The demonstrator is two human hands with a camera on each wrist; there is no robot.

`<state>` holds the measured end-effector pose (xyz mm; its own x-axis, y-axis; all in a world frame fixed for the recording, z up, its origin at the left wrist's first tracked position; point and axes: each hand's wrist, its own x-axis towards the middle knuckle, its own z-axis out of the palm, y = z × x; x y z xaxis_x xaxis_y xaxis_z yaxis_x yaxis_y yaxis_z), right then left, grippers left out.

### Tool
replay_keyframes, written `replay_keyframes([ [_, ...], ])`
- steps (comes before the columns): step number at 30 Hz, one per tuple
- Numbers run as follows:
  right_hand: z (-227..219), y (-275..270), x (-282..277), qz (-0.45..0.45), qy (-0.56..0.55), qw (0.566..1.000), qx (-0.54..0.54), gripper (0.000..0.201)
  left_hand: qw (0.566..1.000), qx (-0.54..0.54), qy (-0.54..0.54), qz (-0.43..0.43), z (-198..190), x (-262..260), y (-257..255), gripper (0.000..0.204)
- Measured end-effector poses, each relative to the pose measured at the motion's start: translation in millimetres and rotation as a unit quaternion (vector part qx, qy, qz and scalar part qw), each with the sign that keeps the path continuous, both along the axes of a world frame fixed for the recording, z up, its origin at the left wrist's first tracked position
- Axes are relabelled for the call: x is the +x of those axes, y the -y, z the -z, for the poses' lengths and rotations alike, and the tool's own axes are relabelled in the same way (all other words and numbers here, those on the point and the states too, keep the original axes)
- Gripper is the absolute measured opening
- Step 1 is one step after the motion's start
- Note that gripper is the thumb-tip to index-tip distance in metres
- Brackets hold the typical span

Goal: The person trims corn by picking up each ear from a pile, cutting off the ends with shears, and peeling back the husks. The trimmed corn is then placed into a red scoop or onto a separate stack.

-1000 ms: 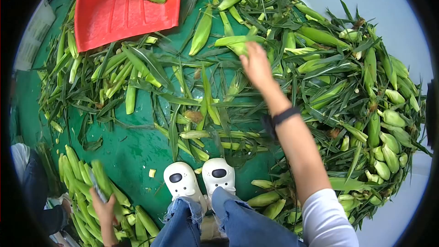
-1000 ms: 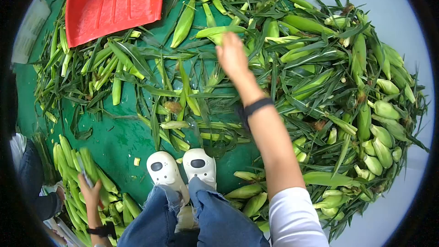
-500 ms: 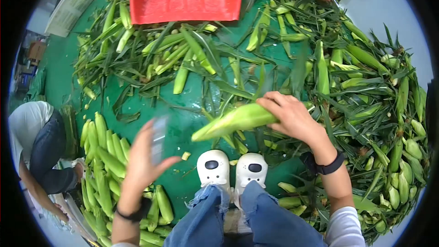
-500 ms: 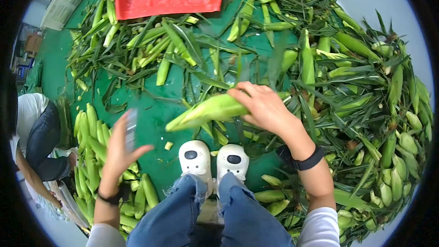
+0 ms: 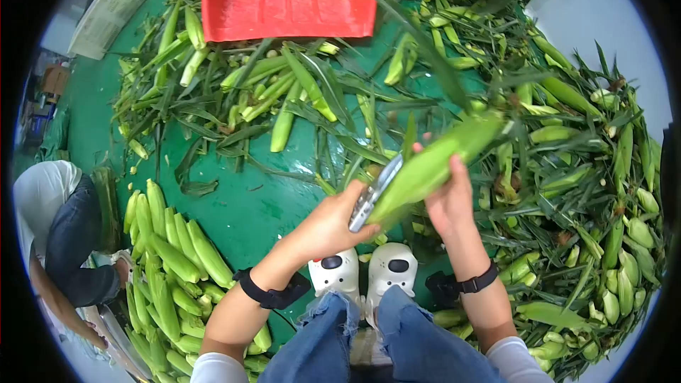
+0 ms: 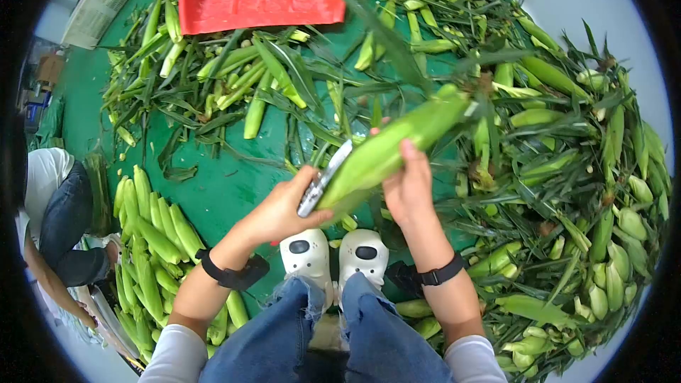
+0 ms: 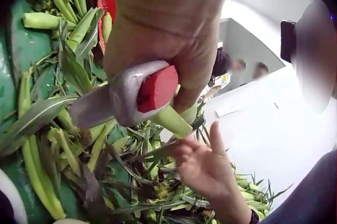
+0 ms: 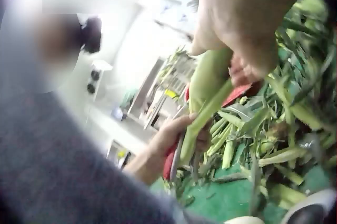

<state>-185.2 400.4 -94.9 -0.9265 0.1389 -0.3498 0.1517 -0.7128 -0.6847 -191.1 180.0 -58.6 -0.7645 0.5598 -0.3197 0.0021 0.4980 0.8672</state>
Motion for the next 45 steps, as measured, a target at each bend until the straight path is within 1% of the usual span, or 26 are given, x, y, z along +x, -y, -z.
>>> replay_keyframes([
  [2, -4, -12, -13, 0.084, 0.008, 0.995, -0.051, 0.047, 1.000, -0.025, -0.005, 0.007, 3, 5, 16, 0.051],
  [3, -3, -26, -17, 0.124, 0.016, 0.991, -0.053, 0.047, 0.997, -0.070, -0.022, -0.026, 3, 2, 26, 0.052],
  [5, 8, -58, -20, 0.175, 0.009, 0.981, 0.086, 0.048, 0.983, -0.154, -0.047, -0.089, 6, -6, 48, 0.055],
  [6, -2, -56, -21, 0.212, 0.006, 0.960, 0.182, 0.049, 0.961, -0.179, -0.170, -0.123, 11, -19, 57, 0.056],
  [7, -6, -55, -21, 0.205, -0.001, 0.967, 0.149, 0.047, 0.922, -0.199, -0.293, -0.156, 17, -38, 63, 0.057],
  [9, -16, -59, -22, 0.202, -0.022, 0.976, 0.084, 0.043, 0.804, -0.347, -0.451, -0.173, 19, -63, 64, 0.055],
  [11, -22, -63, -21, 0.149, -0.071, 0.985, -0.044, 0.039, 0.884, -0.265, -0.347, -0.170, 6, -48, 49, 0.052],
  [12, -20, -60, -23, 0.167, -0.055, 0.984, -0.004, 0.038, 0.968, -0.123, -0.102, -0.193, -14, -31, 34, 0.053],
  [13, -18, -54, -26, 0.186, -0.039, 0.981, 0.034, 0.038, 0.987, 0.033, 0.004, -0.158, -14, -8, 25, 0.056],
  [14, -23, -42, -28, 0.224, -0.018, 0.971, 0.082, 0.041, 0.950, 0.186, 0.189, -0.165, -18, 13, 10, 0.058],
  [16, -16, -32, -28, 0.242, -0.054, 0.961, 0.124, 0.055, 0.832, 0.266, 0.460, -0.163, -24, 42, -14, 0.065],
  [19, -14, -12, -20, 0.233, -0.055, 0.956, 0.168, 0.063, 0.765, 0.265, 0.553, -0.200, -23, 43, -40, 0.061],
  [22, -15, 6, -7, 0.213, -0.057, 0.963, 0.157, 0.066, 0.749, 0.306, 0.534, -0.244, -10, 25, -52, 0.053],
  [25, -11, 9, -3, 0.199, -0.071, 0.963, 0.164, 0.064, 0.766, 0.305, 0.519, -0.226, 1, 14, -55, 0.042],
  [26, -10, 7, -4, 0.202, -0.070, 0.963, 0.163, 0.063, 0.750, 0.310, 0.526, -0.253, -2, 20, -55, 0.032],
  [29, -12, -2, -4, 0.212, -0.051, 0.967, 0.133, 0.058, 0.796, 0.265, 0.496, -0.225, 7, 27, -40, 0.026],
  [30, -13, -7, -6, 0.217, -0.047, 0.968, 0.119, 0.057, 0.916, 0.169, 0.304, -0.201, 29, 35, -32, 0.027],
  [31, -13, -13, -4, 0.189, -0.042, 0.974, 0.115, 0.055, 0.985, 0.041, 0.007, -0.167, 28, 33, -23, 0.035],
  [33, -13, -18, -3, 0.127, -0.035, 0.987, 0.094, 0.052, 0.982, 0.042, -0.041, -0.179, 15, 16, -18, 0.046],
  [34, -17, -8, 0, 0.102, -0.014, 0.991, 0.086, 0.050, 0.988, 0.046, -0.059, -0.134, 10, 6, -19, 0.052],
  [35, -19, 4, 2, 0.085, -0.016, 0.992, 0.093, 0.050, 0.990, 0.107, 0.044, -0.085, 13, -5, -21, 0.052],
  [37, -22, 19, 5, 0.055, -0.023, 0.991, 0.116, 0.050, 0.996, 0.068, 0.055, -0.029, 7, -14, -27, 0.050],
  [40, -22, -1, 5, -0.013, -0.027, 0.997, 0.078, 0.057, 0.981, 0.158, 0.091, -0.069, 9, -10, -22, 0.049],
  [41, -23, -4, 6, -0.035, -0.030, 0.998, 0.051, 0.058, 0.984, 0.131, 0.088, -0.079, 8, -9, -26, 0.048],
  [43, -23, 0, 8, -0.012, -0.034, 0.999, 0.008, 0.055, 0.988, 0.076, 0.078, -0.106, 2, -5, -33, 0.048],
  [45, -17, -2, 5, -0.005, -0.020, 0.998, -0.059, 0.053, 0.976, 0.132, 0.101, -0.140, 11, 1, -36, 0.050],
])
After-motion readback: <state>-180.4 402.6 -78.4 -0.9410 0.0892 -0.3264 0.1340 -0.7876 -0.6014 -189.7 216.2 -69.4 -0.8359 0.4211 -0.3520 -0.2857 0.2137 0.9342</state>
